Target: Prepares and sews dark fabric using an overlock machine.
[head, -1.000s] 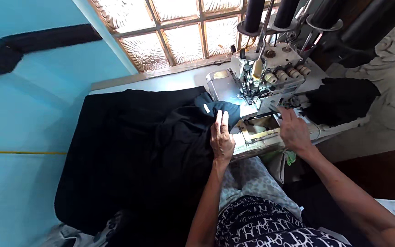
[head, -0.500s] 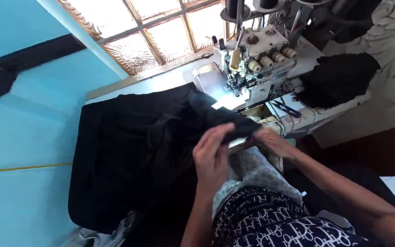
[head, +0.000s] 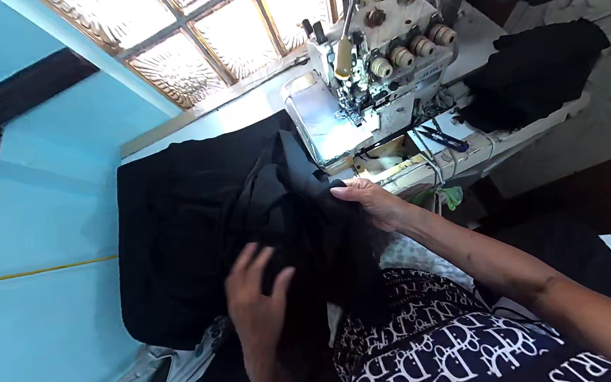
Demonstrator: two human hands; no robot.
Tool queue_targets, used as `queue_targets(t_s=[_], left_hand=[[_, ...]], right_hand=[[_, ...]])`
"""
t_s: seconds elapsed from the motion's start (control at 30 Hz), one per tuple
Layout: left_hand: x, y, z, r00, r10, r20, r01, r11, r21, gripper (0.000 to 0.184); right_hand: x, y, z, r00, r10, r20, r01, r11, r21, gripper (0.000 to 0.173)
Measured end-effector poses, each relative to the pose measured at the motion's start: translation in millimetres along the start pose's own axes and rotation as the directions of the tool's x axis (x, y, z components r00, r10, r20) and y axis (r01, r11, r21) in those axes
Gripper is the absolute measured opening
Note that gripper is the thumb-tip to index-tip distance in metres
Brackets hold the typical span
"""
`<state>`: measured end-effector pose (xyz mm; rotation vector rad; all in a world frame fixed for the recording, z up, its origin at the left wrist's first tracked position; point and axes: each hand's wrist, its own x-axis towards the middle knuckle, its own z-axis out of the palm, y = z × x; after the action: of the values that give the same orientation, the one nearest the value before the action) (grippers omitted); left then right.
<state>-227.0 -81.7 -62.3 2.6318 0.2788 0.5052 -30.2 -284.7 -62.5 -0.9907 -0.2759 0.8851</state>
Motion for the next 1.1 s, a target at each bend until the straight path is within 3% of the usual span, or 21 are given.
queue_targets(t_s=[0.07, 0.13, 0.27, 0.37, 0.43, 0.53, 0.67, 0.77, 0.83, 0.87, 0.9, 0.97, 1.0, 1.07, 1.1], left_hand=[[5, -28, 4, 0.968, -0.207, -0.141, 0.224, 0.967, 0.124, 0.068], [13, -48, 8, 0.931, -0.309, -0.196, 0.333, 0.938, 0.1, 0.083], [40, -55, 23, 0.915, -0.393, -0.09, 0.392, 0.92, -0.023, 0.097], [60, -53, 36, 0.892, -0.448, -0.058, 0.451, 0.89, 0.065, 0.091], [69, -45, 38, 0.901, -0.429, -0.058, 0.433, 0.89, 0.144, 0.07], [72, -41, 33, 0.953, -0.295, -0.065, 0.302, 0.935, 0.186, 0.037], [84, -61, -41, 0.976, -0.105, -0.189, 0.139, 0.974, 0.179, 0.03], [111, -80, -104, 0.9, -0.034, -0.434, 0.179, 0.938, 0.297, 0.038], [140, -108, -124, 0.845, 0.023, -0.534, 0.212, 0.903, 0.373, 0.038], [156, -113, -126, 0.843, 0.028, -0.538, 0.224, 0.89, 0.398, 0.037], [168, -108, -121, 0.88, -0.003, -0.475, 0.221, 0.887, 0.405, 0.039], [181, -81, -100, 0.967, -0.136, -0.214, 0.21, 0.902, 0.377, 0.042], [183, -75, -87, 0.982, -0.164, -0.095, 0.187, 0.917, 0.353, 0.044], [179, -74, -62, 0.991, -0.131, 0.021, 0.118, 0.942, 0.314, 0.046], [172, -72, -52, 0.993, -0.11, 0.038, 0.093, 0.948, 0.303, 0.045]], right_hand=[[-6, -5, 12, 0.997, -0.071, 0.039, 0.073, 0.996, -0.05, 0.025], [-9, -6, 16, 0.997, -0.064, 0.05, 0.067, 0.996, -0.053, 0.022], [-14, 3, 1, 0.973, 0.215, 0.085, -0.209, 0.975, -0.071, 0.03], [-13, 15, -8, 0.939, 0.328, 0.103, -0.314, 0.94, -0.13, 0.034], [-12, 13, -4, 0.969, 0.248, 0.011, -0.231, 0.918, -0.322, 0.03], [-7, 0, 5, 0.996, -0.062, -0.062, 0.006, 0.759, -0.651, 0.03], [-10, -41, 16, 0.941, -0.334, -0.048, 0.245, 0.775, -0.582, 0.038], [-18, -56, 24, 0.836, -0.533, 0.131, 0.515, 0.68, -0.522, 0.05], [-21, -54, 32, 0.773, -0.598, 0.213, 0.614, 0.618, -0.491, 0.055], [-23, -46, 35, 0.786, -0.581, 0.212, 0.6, 0.633, -0.49, 0.055], [-25, -34, 37, 0.845, -0.502, 0.182, 0.52, 0.698, -0.492, 0.054], [-27, 7, 34, 0.975, -0.217, 0.049, 0.215, 0.856, -0.47, 0.049], [-26, 29, 29, 0.999, -0.054, -0.001, 0.047, 0.879, -0.474, 0.043], [-29, 55, 17, 0.977, 0.212, 0.014, -0.174, 0.833, -0.525, 0.04], [-33, 62, 11, 0.959, 0.282, 0.041, -0.21, 0.798, -0.565, 0.04]])
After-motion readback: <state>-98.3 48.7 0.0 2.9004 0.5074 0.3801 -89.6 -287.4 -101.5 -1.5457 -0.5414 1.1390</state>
